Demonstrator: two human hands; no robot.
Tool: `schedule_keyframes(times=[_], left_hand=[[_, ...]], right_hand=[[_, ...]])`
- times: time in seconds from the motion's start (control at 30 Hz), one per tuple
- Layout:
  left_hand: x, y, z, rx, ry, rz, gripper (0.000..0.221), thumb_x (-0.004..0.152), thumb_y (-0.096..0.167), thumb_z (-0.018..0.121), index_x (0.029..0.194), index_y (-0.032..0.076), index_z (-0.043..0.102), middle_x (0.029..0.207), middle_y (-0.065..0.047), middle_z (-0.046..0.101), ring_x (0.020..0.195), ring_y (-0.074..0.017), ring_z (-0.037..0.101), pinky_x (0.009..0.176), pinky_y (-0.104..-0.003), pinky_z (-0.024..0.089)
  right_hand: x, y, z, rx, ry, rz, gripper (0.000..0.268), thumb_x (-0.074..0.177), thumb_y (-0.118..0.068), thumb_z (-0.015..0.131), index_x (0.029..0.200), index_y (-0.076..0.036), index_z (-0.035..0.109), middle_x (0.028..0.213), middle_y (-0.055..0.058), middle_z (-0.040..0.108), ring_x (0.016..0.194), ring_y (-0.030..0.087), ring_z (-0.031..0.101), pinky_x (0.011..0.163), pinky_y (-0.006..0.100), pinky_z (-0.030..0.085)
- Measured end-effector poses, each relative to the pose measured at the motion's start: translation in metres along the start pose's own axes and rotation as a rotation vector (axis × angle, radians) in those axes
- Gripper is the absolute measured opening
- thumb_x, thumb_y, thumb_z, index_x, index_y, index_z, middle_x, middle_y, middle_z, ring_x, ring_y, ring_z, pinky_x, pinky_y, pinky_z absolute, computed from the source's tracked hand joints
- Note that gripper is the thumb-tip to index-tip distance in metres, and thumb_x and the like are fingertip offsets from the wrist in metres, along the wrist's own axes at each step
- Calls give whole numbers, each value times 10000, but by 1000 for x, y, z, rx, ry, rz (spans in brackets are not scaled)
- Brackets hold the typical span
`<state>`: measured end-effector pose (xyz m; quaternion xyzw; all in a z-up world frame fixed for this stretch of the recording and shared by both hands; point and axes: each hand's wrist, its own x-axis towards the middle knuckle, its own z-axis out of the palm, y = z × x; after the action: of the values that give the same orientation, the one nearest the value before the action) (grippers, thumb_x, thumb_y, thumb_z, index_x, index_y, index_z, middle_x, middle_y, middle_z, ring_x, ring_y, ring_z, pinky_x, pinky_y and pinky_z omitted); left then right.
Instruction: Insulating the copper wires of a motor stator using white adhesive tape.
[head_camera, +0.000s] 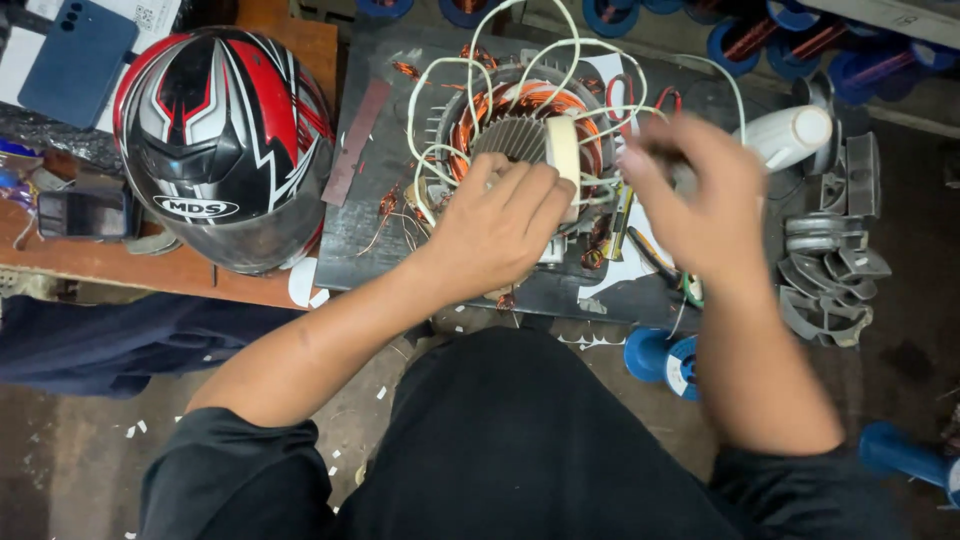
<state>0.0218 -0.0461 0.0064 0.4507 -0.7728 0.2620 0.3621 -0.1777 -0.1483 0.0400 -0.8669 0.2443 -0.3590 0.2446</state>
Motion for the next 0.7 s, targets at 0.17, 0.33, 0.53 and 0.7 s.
schedule_keyframes(times=[0.17, 0.33, 0.53, 0.7], left_hand=[[13, 4, -19, 63, 45, -4, 176, 1016, 35, 483, 911, 52, 624, 828, -68, 552, 691, -218, 512, 664, -321, 398], [-1, 5, -20, -89, 131, -147, 144, 1028, 79, 581, 938, 16, 673, 907, -105, 658, 769, -242, 607, 730, -360, 465], [-4, 5, -18, -265, 152, -251, 106, 965, 84, 718, 925, 11, 653, 849, -90, 636, 747, -255, 618, 757, -349, 454], [-5, 5, -7, -396, 107, -328, 57, 951, 78, 662, 980, 40, 693, 833, -83, 617, 786, -307, 669, 778, -442, 533]], right_hand=[[72, -21, 18, 89, -482, 444, 183, 938, -244, 723, 1050, -106, 679, 843, 9, 730, 679, 72, 513, 615, 261, 402], [52, -29, 12, 465, -323, 513, 383, 918, 17, 726, 1161, -116, 461, 817, 61, 647, 741, 127, 645, 695, 237, 534], [-25, -34, 7, 816, -23, 352, 670, 881, -63, 729, 1389, -117, 295, 1113, 173, 674, 1021, 206, 690, 1037, 336, 592], [-95, -16, 45, 425, 149, 16, 685, 742, -68, 820, 1247, 50, 373, 976, 277, 673, 929, 357, 705, 857, 472, 554]])
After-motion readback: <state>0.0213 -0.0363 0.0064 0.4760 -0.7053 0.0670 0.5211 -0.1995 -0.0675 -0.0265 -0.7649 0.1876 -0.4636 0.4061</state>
